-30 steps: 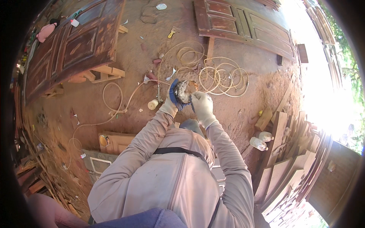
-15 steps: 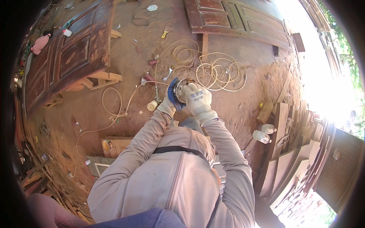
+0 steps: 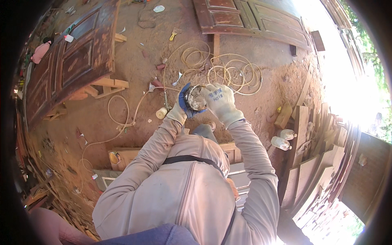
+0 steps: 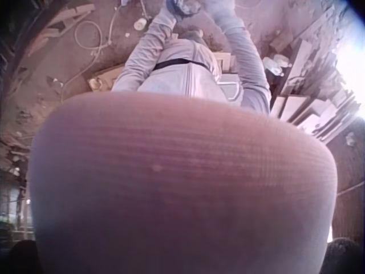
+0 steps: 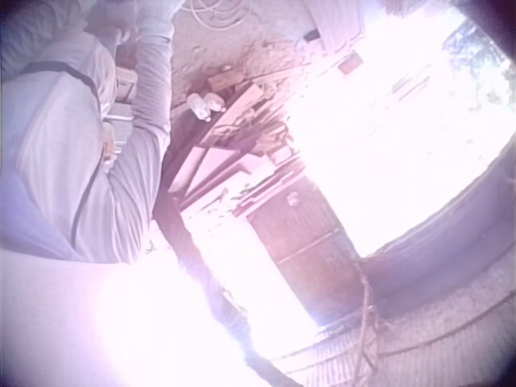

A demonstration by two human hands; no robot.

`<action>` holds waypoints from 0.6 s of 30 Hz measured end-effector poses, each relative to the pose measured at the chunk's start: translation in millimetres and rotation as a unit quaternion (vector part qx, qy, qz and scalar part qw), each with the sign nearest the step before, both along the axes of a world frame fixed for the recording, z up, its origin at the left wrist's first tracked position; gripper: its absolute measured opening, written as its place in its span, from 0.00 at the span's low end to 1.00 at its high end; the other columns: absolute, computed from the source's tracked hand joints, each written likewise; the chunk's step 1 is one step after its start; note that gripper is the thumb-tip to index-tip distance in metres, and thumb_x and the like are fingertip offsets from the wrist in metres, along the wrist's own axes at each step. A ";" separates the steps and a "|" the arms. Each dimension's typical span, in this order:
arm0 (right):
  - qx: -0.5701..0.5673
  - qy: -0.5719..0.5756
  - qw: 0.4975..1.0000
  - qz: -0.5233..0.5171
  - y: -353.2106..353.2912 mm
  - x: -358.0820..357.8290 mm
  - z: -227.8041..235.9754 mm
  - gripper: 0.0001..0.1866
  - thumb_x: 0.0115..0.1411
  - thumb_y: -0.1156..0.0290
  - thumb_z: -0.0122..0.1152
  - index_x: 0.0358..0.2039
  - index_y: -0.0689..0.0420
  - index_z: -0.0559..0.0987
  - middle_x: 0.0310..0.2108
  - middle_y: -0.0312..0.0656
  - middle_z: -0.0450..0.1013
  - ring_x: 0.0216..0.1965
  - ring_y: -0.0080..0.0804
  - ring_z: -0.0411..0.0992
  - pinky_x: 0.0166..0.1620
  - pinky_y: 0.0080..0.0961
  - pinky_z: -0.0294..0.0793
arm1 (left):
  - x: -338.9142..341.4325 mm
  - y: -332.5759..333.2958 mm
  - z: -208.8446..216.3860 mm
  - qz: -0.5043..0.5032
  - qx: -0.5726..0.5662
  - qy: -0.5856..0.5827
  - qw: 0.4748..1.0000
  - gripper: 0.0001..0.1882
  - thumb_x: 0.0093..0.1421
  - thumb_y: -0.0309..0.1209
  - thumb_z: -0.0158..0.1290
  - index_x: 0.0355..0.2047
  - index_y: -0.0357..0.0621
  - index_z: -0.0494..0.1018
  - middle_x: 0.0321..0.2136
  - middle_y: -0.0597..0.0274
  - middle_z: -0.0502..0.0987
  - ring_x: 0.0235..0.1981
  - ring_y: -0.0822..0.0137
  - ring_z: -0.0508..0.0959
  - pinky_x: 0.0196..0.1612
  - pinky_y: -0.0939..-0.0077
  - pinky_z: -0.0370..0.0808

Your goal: The person mixes a dark paste in a small container, adds powder from a plastic bag, and pours liquid from a bottle to adjust consistency. They then apply the mixture to a wooden door panel using a cloth.

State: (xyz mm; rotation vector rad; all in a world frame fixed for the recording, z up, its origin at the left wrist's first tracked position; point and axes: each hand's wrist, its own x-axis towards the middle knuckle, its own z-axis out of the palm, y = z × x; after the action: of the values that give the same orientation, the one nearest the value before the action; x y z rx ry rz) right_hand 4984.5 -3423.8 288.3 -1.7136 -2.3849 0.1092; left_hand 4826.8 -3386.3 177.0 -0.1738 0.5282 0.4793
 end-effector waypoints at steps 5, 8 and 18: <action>-0.105 0.071 0.987 -0.101 -27.0 -8.2 -4.1 0.06 0.54 0.67 0.56 0.30 0.50 0.79 0.27 0.39 0.75 0.32 0.40 0.75 0.35 0.37 0.74 | -6.8 0.7 -15.7 0.040 0.036 -0.048 0.997 0.28 0.64 0.54 0.41 0.49 0.44 0.74 0.47 0.53 0.78 0.46 0.52 0.78 0.48 0.45 0.75; -0.200 0.204 0.930 -0.231 -38.6 -24.6 -22.0 0.10 0.59 0.65 0.53 0.30 0.55 0.79 0.23 0.48 0.75 0.27 0.48 0.75 0.35 0.40 0.73 | -5.3 -2.5 -55.5 0.073 0.060 -0.072 0.993 0.27 0.65 0.51 0.41 0.47 0.41 0.75 0.45 0.52 0.78 0.45 0.53 0.79 0.48 0.52 0.77; -0.228 0.603 0.644 -0.412 -32.1 -16.4 -54.1 0.10 0.58 0.67 0.59 0.27 0.60 0.81 0.18 0.33 0.73 0.17 0.23 0.67 0.24 0.24 0.64 | 2.9 -10.6 -7.5 0.015 0.021 0.035 0.999 0.29 0.64 0.56 0.41 0.51 0.48 0.73 0.48 0.55 0.77 0.48 0.52 0.76 0.49 0.41 0.72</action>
State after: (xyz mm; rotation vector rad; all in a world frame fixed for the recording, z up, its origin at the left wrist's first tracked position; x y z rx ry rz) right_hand 4968.1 -3455.9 234.2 -1.7605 -0.5249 1.2848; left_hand 4829.7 -3396.9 169.5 -0.1259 0.5839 0.5273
